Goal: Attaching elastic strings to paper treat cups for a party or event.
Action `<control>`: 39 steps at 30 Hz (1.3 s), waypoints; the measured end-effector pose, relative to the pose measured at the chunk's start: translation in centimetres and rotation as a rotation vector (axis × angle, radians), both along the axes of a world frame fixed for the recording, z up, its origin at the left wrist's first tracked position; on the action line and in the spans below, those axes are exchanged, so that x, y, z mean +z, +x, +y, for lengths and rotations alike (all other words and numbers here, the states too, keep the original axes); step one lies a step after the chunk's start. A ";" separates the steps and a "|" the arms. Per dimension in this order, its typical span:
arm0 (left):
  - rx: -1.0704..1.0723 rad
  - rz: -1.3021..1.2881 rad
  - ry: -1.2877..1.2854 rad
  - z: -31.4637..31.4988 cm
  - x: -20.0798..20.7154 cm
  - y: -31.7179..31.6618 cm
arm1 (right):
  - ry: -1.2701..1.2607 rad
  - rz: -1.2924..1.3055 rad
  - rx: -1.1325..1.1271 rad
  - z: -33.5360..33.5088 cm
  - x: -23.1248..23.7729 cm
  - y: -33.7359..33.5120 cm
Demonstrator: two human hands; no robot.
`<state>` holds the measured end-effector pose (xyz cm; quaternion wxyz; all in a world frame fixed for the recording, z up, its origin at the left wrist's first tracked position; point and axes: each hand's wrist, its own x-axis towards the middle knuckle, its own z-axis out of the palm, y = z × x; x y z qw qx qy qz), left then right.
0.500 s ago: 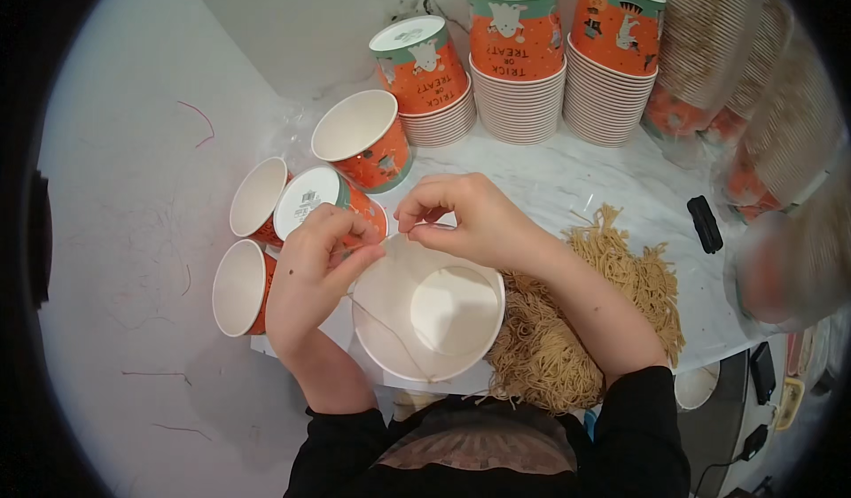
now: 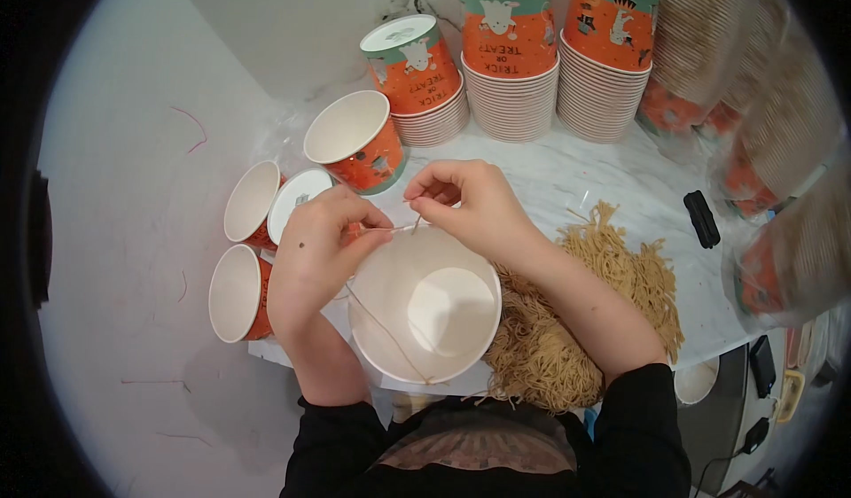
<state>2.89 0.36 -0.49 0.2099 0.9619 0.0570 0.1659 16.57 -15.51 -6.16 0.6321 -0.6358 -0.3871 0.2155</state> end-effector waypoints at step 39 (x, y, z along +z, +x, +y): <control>-0.245 -0.111 -1.092 3.1 -7.5 -0.1 | 0.024 -0.301 0.070 0.7 -0.5 -2.7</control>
